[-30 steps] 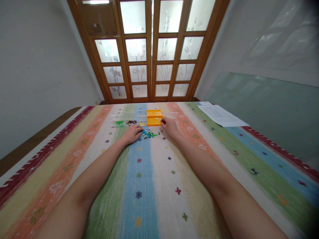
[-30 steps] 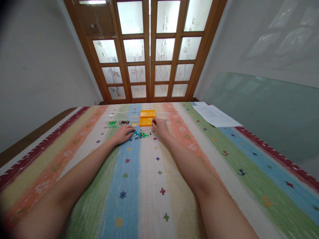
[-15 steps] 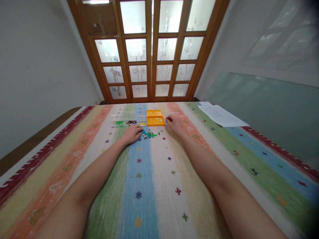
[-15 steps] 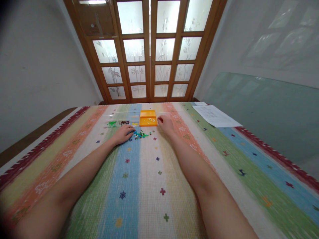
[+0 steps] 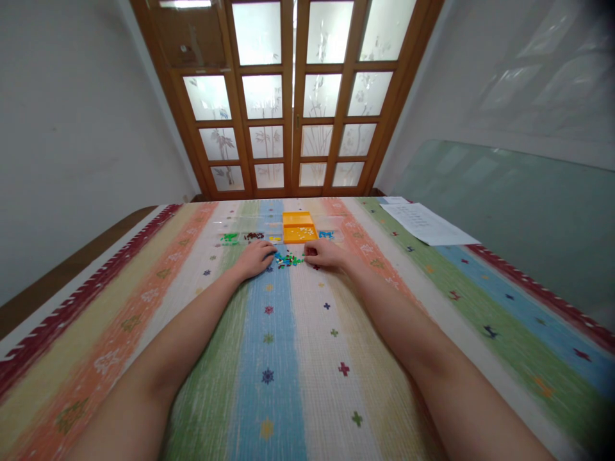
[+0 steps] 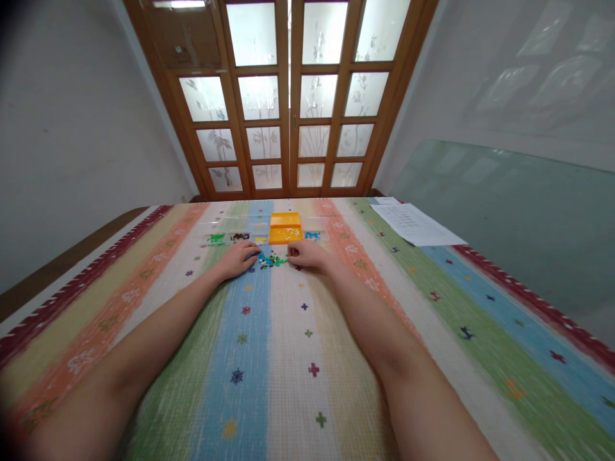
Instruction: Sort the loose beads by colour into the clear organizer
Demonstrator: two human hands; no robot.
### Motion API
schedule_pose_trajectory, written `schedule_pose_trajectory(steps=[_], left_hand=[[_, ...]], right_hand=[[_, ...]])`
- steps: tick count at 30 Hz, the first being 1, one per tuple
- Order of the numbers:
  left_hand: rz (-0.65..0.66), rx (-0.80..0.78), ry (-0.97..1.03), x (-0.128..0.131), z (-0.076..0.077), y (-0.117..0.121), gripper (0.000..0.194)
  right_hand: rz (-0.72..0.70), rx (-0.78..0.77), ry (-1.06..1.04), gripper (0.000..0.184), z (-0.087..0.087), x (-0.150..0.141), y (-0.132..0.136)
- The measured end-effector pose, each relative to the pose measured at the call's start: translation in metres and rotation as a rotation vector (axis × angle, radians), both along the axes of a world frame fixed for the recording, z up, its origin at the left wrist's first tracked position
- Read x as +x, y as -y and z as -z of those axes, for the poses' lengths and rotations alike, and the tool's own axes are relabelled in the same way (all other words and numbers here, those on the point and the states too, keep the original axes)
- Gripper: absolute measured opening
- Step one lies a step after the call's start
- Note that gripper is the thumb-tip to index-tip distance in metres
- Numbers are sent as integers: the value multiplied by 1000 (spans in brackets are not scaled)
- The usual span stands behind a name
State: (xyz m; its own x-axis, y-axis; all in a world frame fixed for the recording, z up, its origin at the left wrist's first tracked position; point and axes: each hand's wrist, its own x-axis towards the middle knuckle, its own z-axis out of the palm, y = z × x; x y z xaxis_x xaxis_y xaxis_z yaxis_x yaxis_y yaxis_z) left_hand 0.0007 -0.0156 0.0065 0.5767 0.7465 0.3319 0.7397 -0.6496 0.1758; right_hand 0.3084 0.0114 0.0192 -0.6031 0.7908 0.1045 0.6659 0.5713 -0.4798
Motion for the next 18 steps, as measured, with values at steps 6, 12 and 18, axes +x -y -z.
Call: schedule_pose_trajectory(steps=[6, 12, 18], left_hand=[[-3, -2, 4, 0, 1, 0, 31], [-5, 0, 8, 0, 0, 0, 31], [1, 12, 4, 1, 0, 1, 31]], right_hand=[[7, 17, 24, 8, -3, -7, 6], [15, 122, 31, 10, 3, -9, 3], [32, 134, 35, 15, 5, -8, 3]])
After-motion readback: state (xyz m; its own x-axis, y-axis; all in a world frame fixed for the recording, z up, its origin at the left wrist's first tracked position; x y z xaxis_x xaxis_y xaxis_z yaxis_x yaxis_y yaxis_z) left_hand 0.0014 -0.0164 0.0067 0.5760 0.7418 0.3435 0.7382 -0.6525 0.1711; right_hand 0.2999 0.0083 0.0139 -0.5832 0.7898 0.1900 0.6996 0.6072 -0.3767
